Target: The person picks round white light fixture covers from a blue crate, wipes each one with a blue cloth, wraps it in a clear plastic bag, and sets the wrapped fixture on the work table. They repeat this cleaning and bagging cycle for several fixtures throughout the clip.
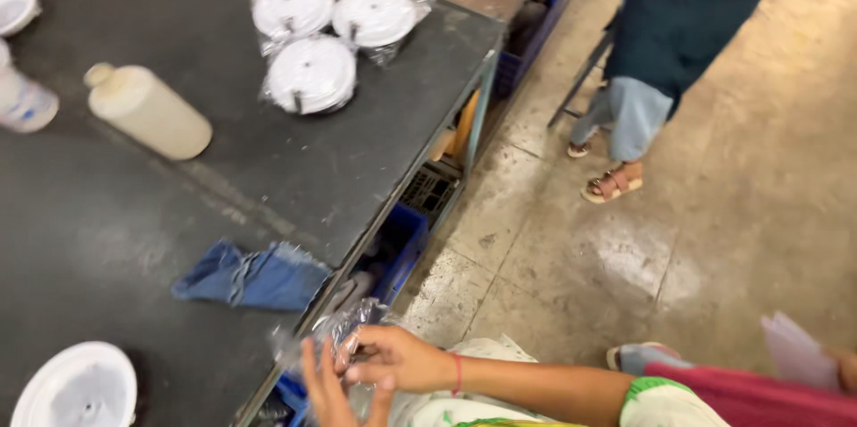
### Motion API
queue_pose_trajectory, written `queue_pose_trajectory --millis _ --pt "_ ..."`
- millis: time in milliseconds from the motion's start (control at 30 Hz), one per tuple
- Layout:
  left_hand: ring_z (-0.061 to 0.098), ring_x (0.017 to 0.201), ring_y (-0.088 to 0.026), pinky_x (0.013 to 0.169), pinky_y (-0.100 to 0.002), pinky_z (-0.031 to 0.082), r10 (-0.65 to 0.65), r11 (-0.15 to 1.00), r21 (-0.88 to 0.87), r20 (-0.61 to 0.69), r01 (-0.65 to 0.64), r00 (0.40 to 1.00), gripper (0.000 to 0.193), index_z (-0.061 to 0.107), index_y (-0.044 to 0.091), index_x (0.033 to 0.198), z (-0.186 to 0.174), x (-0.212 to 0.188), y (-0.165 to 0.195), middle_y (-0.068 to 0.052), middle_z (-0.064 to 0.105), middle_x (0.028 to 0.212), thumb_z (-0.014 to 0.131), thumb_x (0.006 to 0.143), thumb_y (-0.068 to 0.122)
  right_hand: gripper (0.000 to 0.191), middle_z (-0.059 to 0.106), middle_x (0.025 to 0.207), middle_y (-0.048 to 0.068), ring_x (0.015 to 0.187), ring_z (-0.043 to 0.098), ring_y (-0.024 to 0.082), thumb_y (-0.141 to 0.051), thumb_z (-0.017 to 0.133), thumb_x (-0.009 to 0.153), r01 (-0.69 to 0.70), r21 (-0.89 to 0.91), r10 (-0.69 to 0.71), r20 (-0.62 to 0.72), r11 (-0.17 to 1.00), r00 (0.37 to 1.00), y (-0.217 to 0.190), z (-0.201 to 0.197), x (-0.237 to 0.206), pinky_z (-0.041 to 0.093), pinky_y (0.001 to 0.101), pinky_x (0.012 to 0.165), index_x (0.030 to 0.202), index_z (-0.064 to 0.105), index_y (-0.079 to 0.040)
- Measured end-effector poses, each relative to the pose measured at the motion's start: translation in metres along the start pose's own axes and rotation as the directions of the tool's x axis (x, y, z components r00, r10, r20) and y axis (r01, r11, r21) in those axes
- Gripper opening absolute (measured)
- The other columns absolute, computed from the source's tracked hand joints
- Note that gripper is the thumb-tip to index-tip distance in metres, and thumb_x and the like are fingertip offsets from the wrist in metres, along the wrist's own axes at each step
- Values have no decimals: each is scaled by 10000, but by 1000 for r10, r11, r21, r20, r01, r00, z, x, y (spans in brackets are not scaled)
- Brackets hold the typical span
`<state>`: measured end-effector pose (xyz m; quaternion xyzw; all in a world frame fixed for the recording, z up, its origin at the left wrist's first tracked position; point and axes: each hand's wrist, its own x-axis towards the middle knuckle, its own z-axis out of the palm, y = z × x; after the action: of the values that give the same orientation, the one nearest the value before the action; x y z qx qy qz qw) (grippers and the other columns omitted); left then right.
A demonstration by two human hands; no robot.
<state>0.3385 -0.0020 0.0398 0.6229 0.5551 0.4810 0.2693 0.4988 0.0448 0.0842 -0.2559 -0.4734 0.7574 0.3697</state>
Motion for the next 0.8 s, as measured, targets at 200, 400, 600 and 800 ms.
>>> queue_pose_trajectory --millis 200,400,600,800 --pt "430 1393 -481 1057 -510 424 87 975 194 98 -105 991 884 345 -74 1515 18 22 41 -296 353 1557 736 756 154 369 656 1318 80 1253 654 162 -16 525 975 -64 544 49 42 837 998 4 -38 -23 524 322 1108 1338 592 -7" --pt "572 1340 -410 1109 -425 462 190 955 219 64 -200 980 608 525 -53 1419 12 21 3 -276 562 1430 384 829 -92 367 660 1209 89 1087 663 190 25 496 1002 -105 284 149 -136 953 980 33 -18 7 564 381 926 1355 570 -45" --pt "626 1285 -359 1083 -415 486 206 933 311 -52 -181 977 589 603 -35 1343 -23 7 20 -234 651 1332 417 791 -118 485 613 1323 119 1249 619 244 31 649 937 251 -517 -262 54 818 964 41 17 57 551 412 1037 1404 544 -46" --pt "708 1159 -327 995 -398 563 160 939 320 -80 -127 984 482 696 -5 1237 -84 8 84 -174 716 1251 539 797 -124 747 393 1603 163 1510 333 340 -320 705 913 494 -795 -324 391 353 861 43 65 150 304 468 1226 1550 389 -88"
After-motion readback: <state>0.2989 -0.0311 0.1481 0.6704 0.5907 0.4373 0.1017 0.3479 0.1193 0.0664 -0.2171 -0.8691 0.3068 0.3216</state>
